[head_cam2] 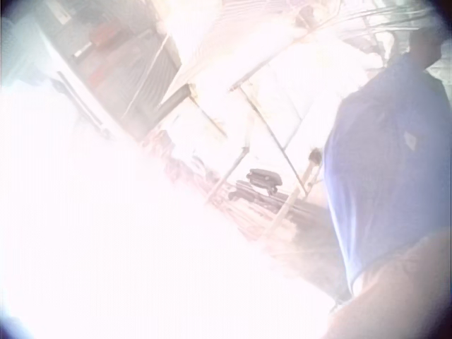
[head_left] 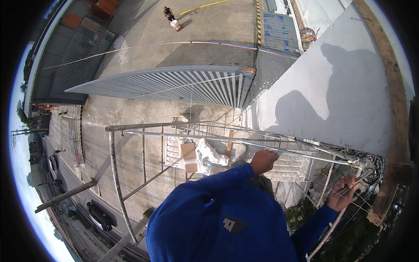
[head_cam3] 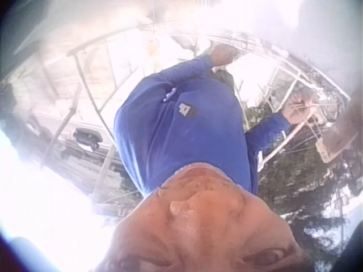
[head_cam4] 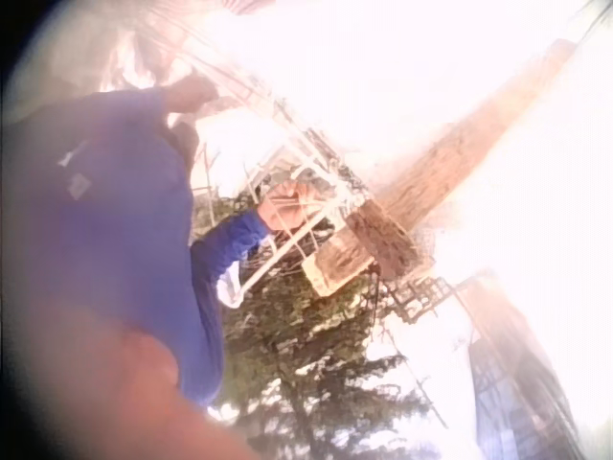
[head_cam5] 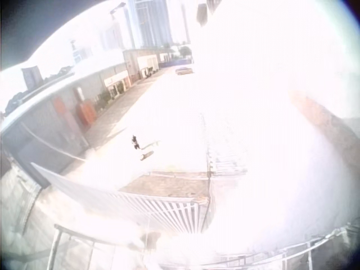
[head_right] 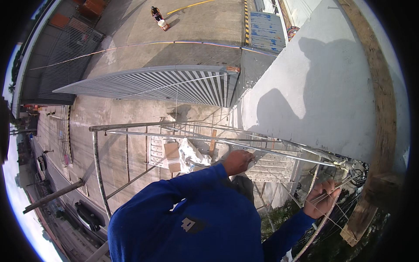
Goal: The person secures a wooden plank to a metal scaffolding structure using wire ties. They wrap and twist the wire around the plank and scaffold frame, then measure the plank with a tape measure.
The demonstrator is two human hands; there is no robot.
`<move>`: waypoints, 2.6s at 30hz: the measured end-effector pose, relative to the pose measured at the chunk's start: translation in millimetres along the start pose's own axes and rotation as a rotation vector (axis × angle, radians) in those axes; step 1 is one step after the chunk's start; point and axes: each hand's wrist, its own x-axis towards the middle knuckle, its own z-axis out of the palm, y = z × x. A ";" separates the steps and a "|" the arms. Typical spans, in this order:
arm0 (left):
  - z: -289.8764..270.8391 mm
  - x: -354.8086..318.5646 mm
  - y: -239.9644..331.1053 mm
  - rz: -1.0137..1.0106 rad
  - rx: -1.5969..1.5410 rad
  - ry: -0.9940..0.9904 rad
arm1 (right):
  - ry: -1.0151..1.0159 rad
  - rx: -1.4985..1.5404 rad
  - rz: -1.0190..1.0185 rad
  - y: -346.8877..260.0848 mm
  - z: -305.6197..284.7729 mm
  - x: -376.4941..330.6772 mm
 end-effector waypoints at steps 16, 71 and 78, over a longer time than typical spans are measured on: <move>-55.0 31.2 88.0 0.213 -0.468 -0.257 | 0.146 0.786 -0.247 -48.1 31.4 6.5; -113.5 73.7 94.9 0.218 -0.515 -0.099 | -0.426 -0.714 -0.438 -58.7 83.0 -116.5; -74.6 68.0 96.9 0.232 -0.485 -0.196 | -0.372 -0.283 -0.421 -50.6 90.1 -96.4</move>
